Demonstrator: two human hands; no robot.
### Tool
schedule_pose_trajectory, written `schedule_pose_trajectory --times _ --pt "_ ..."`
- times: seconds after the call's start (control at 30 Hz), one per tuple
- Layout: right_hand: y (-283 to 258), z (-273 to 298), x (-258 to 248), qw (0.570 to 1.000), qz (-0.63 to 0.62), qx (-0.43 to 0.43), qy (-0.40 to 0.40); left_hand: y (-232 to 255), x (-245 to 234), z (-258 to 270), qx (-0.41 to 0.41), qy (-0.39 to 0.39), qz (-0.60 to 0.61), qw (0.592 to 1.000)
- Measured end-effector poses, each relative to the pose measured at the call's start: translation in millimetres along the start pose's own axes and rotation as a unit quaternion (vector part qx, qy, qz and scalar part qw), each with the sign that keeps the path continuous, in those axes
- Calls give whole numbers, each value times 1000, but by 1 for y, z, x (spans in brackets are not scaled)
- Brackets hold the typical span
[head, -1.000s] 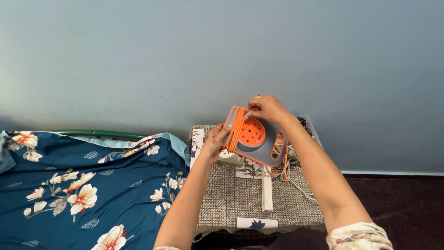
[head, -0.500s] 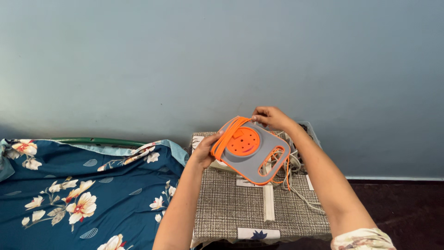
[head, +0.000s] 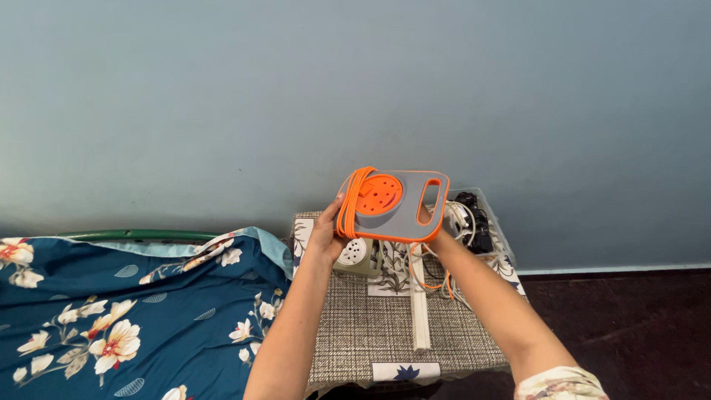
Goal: The person organizes tangled extension cords on a small table. They first wind an orange cord onto its reel, then wind a beige cord onto its reel, leaving both neatly coiled on the table.
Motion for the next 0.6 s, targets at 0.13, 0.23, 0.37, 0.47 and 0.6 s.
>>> schedule_pose_trajectory --times 0.13,0.23,0.37,0.47,0.6 --pt "-17 12 -6 994 56 -76 49 -9 8 2 4 35 -8 999" --pt "-23 17 -11 987 92 -107 72 -17 13 0 10 48 3 999" --pt "-13 20 -21 976 134 -141 95 -37 16 -8 22 76 13 997" --pt "3 18 -35 963 172 -173 113 -56 34 -12 33 46 33 998" --pt "9 12 -48 945 238 -197 105 -67 63 -6 32 4 16 999"
Point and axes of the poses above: each hand's wrist, its own z-axis away from the middle knuckle, its own x-axis out of the palm, y = z × x, the point moved 10 cm from there along -z, towards the middle knuckle, and after that the axes turned 14 degrees about y, right-handed, at the moved point
